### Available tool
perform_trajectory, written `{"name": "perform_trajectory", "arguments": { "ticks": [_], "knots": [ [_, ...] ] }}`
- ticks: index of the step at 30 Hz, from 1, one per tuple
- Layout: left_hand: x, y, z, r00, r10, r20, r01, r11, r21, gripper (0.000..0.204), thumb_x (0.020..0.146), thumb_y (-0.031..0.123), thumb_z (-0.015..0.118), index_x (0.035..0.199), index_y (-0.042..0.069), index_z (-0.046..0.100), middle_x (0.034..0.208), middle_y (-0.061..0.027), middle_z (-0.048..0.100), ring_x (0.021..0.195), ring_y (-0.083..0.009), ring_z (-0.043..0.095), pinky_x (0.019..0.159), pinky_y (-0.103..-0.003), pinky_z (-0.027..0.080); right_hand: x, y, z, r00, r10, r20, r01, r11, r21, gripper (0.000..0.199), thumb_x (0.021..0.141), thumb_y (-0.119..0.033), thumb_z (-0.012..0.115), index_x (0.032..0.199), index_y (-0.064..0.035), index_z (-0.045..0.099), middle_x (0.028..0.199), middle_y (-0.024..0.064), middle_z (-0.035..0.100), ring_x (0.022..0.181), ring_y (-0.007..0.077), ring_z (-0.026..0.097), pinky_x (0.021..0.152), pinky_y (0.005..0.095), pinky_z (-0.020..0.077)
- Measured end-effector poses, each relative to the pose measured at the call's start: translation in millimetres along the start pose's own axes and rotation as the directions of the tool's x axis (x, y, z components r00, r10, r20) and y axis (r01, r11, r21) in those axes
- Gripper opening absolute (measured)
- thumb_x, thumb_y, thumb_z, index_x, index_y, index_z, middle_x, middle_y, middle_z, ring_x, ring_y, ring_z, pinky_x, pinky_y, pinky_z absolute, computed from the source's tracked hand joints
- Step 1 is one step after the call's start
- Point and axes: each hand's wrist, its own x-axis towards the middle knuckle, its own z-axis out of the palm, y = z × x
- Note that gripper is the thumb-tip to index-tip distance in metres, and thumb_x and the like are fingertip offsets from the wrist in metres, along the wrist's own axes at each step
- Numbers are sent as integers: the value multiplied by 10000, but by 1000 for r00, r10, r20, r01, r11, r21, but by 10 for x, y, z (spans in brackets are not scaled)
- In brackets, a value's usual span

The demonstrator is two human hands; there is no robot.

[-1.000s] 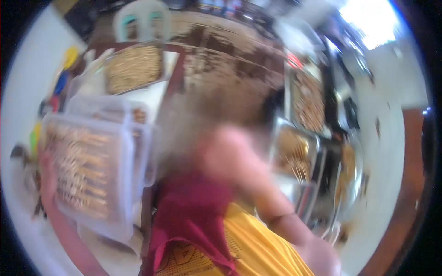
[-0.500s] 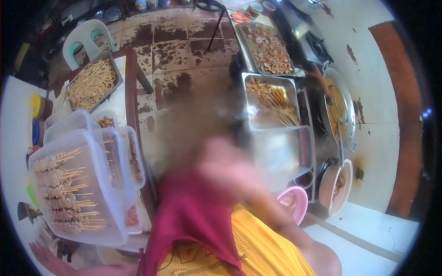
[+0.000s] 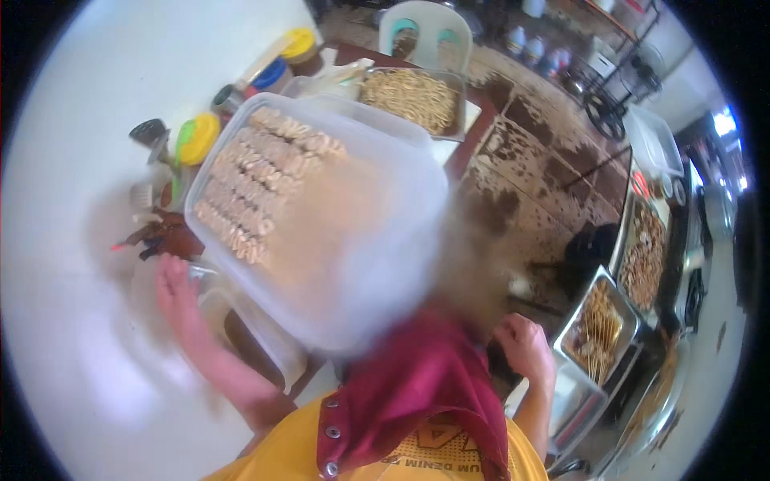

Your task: The person organizes food skewers in plastic containers, wipes a container lid with a cloth, and then applies marinade or sauce to skewers in a metal tray by hand.

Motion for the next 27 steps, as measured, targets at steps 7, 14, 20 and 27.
{"name": "perform_trajectory", "arguments": {
  "ticks": [7, 14, 20, 27],
  "knots": [
    [-510, 315, -62, 942, 222, -252, -237, 971, -30, 539, 956, 217, 583, 1396, -22, 383, 1372, -198, 491, 1258, -325, 499, 1061, -496, 395, 49, 642, -300, 949, 314, -26, -311, 948, 72, 290, 880, -261, 654, 857, 29, 658, 827, 260, 655, 844, 438, 645, 712, 477, 506],
    [36, 1002, 326, 765, 628, 142, -644, 739, 197, 600, 999, 316, 490, 1454, -30, 310, 1472, -185, 392, 1371, -319, 388, 1099, -507, 369, -867, 1707, -816, 850, 478, -223, -517, 837, -177, 319, 871, -241, 656, 779, 64, 662, 772, 277, 650, 716, 441, 639, 651, 476, 499],
    [-6, 1201, 649, 657, 598, 459, -752, 563, 343, 678, 956, 353, 549, 1491, 22, 298, 1566, -75, 287, 1431, -306, 301, 1178, -504, 197, -777, 1823, -290, 852, 493, -176, -463, 867, 185, 332, 894, -269, 640, 777, 39, 670, 714, 241, 650, 690, 348, 660, 678, 431, 507],
    [-921, 1148, 1552, 1, 551, 835, -417, 759, -500, 606, 914, 266, 594, 1386, -71, 422, 1428, -208, 465, 1311, -298, 473, 1096, -431, 359, -1489, 2147, -592, 481, 876, 35, -804, 424, 417, 439, 898, -321, 638, 695, 68, 658, 536, 155, 602, 450, 242, 605, 499, 363, 514]
  ]
}}
